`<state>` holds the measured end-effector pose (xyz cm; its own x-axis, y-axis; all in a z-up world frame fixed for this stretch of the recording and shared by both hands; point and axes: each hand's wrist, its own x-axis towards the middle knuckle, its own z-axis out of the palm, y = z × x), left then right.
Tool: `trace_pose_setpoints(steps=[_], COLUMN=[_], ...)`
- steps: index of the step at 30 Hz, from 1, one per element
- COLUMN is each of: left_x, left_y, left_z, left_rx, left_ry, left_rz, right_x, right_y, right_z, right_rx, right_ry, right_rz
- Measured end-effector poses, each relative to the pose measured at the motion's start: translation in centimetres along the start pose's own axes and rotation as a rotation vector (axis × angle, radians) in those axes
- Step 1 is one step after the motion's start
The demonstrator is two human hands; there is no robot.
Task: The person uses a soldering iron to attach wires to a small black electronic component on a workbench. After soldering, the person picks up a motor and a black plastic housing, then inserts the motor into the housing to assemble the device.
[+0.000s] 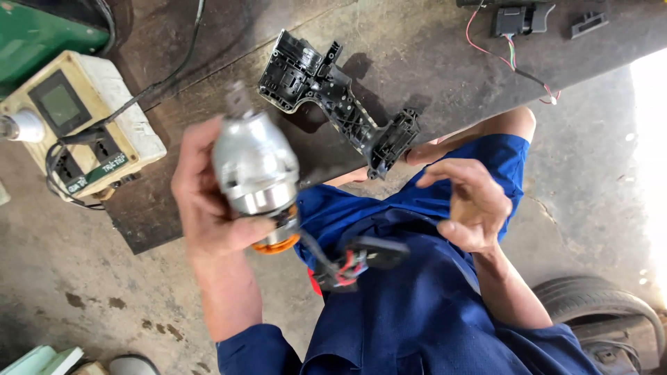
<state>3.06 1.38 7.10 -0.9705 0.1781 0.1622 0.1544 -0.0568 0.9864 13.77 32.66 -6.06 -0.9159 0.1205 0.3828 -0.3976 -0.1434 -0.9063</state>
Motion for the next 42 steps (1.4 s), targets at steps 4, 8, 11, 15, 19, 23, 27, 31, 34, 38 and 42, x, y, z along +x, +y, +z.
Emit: trace_pose_setpoints(steps=[4,8,11,15,19,23,27,31,34,38,42], left_x=[3.2,6.8,9.0,10.4,10.9,11.5,12.3,12.6,12.9,13.8,15.1], left_y=[0.7,1.1,-0.2,-1.1,-1.8,-2.4,-2.2,-2.0,-2.2,-1.4,-1.3], left_z=[3.1,5.5,5.6,4.8,3.5,1.9,0.9,0.5,0.6,1.1,0.9], left_rx=[0.068,0.067,0.161,0.305,0.432,0.438,0.595,0.744,0.825,0.81,0.91], left_ry=[-0.169,-0.249,-0.287,-0.245,-0.265,-0.315,-0.387,-0.461,-0.508,-0.564,-0.659], left_rz=[0.123,0.114,0.194,0.051,0.027,0.046,0.062,0.087,0.059,-0.017,-0.1], right_x=[2.1,4.3,6.1,7.9,8.5,9.4,10.4,11.7,12.3,14.9,18.0], right_y=[-3.1,-2.1,-3.0,-2.9,-2.5,-3.6,-4.3,-4.6,-3.5,-3.6,-3.4], right_z=[2.1,2.0,1.2,0.6,1.3,1.7,1.8,1.4,0.1,0.1,1.1], right_rx=[0.454,0.739,0.551,0.367,0.214,-0.114,-0.16,-0.345,-0.388,-0.48,-0.373], right_ry=[-0.124,-0.212,-0.016,-0.063,-0.091,-0.155,-0.261,-0.382,-0.437,-0.312,-0.34], right_rz=[0.354,0.272,0.511,0.513,0.577,0.543,0.662,0.681,0.531,0.385,0.242])
